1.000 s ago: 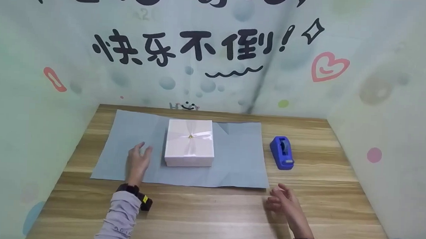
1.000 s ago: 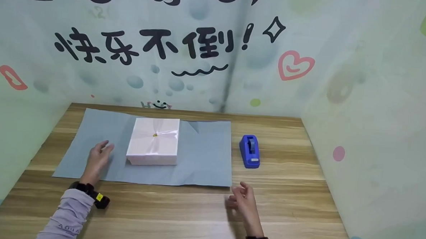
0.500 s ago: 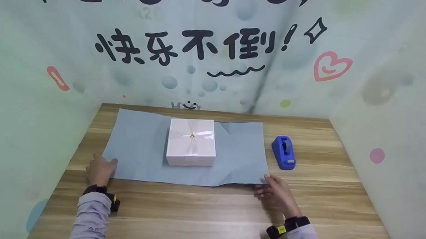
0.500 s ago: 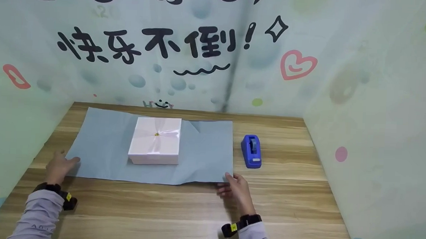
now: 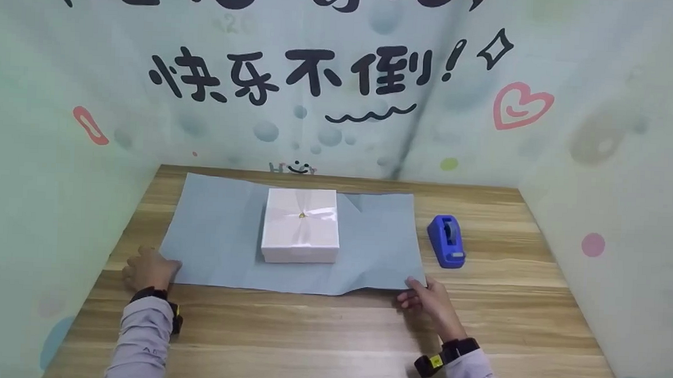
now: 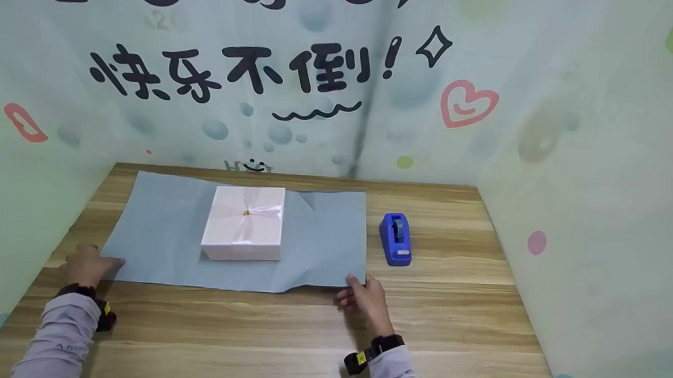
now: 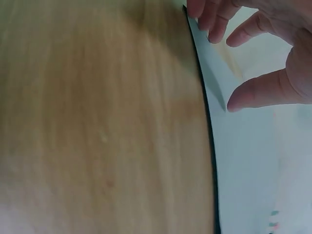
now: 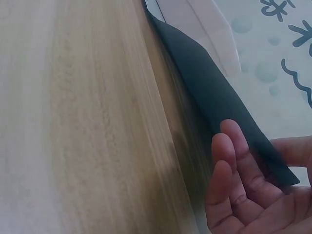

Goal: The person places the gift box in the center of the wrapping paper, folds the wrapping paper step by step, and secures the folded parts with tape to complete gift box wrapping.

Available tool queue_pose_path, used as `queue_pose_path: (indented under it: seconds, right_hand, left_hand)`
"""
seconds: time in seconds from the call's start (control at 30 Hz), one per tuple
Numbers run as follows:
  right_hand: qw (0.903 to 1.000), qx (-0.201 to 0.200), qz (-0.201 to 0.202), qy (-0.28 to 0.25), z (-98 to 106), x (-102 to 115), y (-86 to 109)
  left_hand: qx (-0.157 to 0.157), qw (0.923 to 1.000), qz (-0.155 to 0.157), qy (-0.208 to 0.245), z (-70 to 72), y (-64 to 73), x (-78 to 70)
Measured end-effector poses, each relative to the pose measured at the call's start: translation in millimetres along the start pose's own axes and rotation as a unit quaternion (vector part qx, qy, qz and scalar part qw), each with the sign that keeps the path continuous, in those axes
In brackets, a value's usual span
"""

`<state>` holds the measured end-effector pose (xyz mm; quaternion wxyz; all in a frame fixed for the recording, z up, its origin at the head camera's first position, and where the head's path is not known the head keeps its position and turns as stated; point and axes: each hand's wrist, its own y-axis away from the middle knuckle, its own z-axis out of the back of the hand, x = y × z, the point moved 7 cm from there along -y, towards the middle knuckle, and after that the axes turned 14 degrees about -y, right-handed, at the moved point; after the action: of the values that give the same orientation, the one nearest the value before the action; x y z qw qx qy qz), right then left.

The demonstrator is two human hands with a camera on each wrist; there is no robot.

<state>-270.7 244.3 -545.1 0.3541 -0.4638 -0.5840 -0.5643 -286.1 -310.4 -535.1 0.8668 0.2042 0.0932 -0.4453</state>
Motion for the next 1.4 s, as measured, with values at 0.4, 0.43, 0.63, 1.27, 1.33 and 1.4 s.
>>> queue_pose_path:
  seconds: [0.4, 0.43, 0.63, 1.27, 1.33, 1.4]
  right_hand:
    - [0.9999, 0.005, 0.013, -0.004, 1, -1, 2.7]
    - [0.9999, 0.004, 0.013, -0.003, 1, -1, 3.1]
    - [0.9999, -0.005, 0.014, 0.007, 2, 0, 5.1]
    - [0.9804, -0.072, 0.126, 0.133, 31, 18, 32.6]
    - [0.9775, -0.084, 0.123, 0.149, 40, 18, 39.6]
    - [0.9760, -0.101, 0.113, 0.157, 51, 17, 47.1]
  left_hand:
    - [0.009, 0.9988, 0.012, -0.048, 1.1, -3.7, -1.8]
    - [0.002, 0.9987, 0.011, -0.049, 2.2, -3.4, -0.9]
    - [-0.069, 0.9969, -0.031, -0.021, 18.8, 6.8, -1.7]
    - [-0.100, 0.9798, -0.104, 0.138, 37.8, 42.4, -5.2]
    - [-0.076, 0.9805, -0.109, 0.145, 33.1, 49.9, -4.6]
    - [-0.050, 0.9812, -0.112, 0.149, 27.6, 58.8, -3.4]
